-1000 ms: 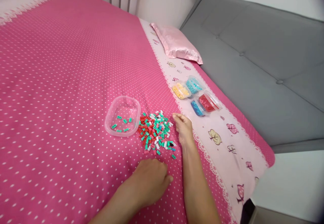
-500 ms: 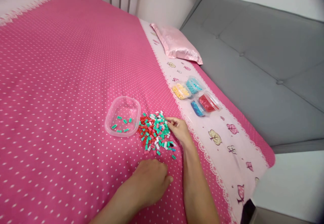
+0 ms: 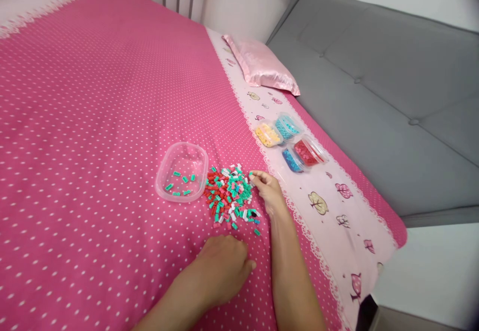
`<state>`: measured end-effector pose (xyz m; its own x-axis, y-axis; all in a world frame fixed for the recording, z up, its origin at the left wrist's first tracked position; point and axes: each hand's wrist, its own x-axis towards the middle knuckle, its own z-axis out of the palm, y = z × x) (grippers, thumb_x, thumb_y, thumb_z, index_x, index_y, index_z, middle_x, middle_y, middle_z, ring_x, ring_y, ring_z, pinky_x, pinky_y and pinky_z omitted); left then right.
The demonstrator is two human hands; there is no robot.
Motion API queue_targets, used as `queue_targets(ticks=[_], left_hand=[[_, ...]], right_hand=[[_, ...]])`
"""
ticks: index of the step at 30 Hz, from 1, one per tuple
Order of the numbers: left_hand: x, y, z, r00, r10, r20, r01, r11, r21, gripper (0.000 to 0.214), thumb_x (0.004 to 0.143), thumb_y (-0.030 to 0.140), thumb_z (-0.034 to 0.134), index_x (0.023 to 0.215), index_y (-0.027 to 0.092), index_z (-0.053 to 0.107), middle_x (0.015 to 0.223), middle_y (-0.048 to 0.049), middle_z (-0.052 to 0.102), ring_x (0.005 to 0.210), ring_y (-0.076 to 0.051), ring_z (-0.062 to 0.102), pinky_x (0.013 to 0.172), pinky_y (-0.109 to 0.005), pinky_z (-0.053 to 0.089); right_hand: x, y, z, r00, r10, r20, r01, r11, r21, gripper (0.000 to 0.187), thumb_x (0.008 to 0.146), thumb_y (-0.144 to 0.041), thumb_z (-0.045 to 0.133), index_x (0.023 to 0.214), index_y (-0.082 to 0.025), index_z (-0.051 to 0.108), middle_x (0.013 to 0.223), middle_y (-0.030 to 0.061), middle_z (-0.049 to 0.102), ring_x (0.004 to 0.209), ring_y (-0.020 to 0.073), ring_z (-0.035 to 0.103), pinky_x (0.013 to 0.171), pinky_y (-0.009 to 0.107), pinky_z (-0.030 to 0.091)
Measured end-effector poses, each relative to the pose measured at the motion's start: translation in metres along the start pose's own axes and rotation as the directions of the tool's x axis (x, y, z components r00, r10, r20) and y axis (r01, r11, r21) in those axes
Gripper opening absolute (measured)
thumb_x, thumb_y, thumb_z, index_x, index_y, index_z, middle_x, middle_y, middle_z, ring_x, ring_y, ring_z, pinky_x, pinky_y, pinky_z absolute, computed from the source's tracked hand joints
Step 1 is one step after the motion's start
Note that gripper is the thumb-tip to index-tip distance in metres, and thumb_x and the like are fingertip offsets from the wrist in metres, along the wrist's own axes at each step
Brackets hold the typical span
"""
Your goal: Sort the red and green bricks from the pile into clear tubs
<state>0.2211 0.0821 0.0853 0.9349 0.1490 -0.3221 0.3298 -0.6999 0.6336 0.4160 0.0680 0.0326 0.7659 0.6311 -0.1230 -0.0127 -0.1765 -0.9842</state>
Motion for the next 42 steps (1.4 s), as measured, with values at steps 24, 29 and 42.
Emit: queue_targets(ticks=[24,29,42], left_hand=[[0.000,0.000,0.003,1.000,-0.006,-0.006,0.006,1.000,-0.006,0.038,0.086,0.031,0.031,0.084,0.015,0.066,0.085,-0.0142,0.068,0.084,-0.028,0.064,0.074,-0.041,0.047],[0.001,0.000,0.003,1.000,0.002,-0.009,-0.003,1.000,-0.001,0.038,0.087,0.030,0.031,0.083,0.014,0.065,0.085,-0.0145,0.068,0.085,-0.029,0.064,0.074,-0.042,0.047],[0.000,-0.002,0.005,1.000,-0.003,-0.008,0.003,1.000,-0.002,0.037,0.087,0.031,0.031,0.084,0.015,0.064,0.084,-0.0134,0.067,0.086,-0.029,0.063,0.076,-0.043,0.047]], right_hand=[[0.001,-0.024,-0.016,0.958,0.132,0.253,-0.282,0.579,0.765,0.013,0.079,-0.015,0.048,0.080,-0.018,0.061,0.084,0.0035,0.065,0.077,0.0094,0.061,0.051,0.014,0.048],[0.001,-0.021,-0.012,0.977,0.139,0.163,-0.214,0.669,0.711,0.008,0.072,-0.019,0.056,0.078,-0.016,0.061,0.072,-0.0001,0.060,0.059,0.0060,0.054,0.045,0.013,0.042],[-0.011,-0.012,-0.027,0.964,0.023,0.264,0.047,0.965,-0.257,0.031,0.062,-0.026,0.068,0.091,-0.015,0.070,0.050,-0.0101,0.023,0.046,0.0055,0.021,0.047,0.021,0.019]])
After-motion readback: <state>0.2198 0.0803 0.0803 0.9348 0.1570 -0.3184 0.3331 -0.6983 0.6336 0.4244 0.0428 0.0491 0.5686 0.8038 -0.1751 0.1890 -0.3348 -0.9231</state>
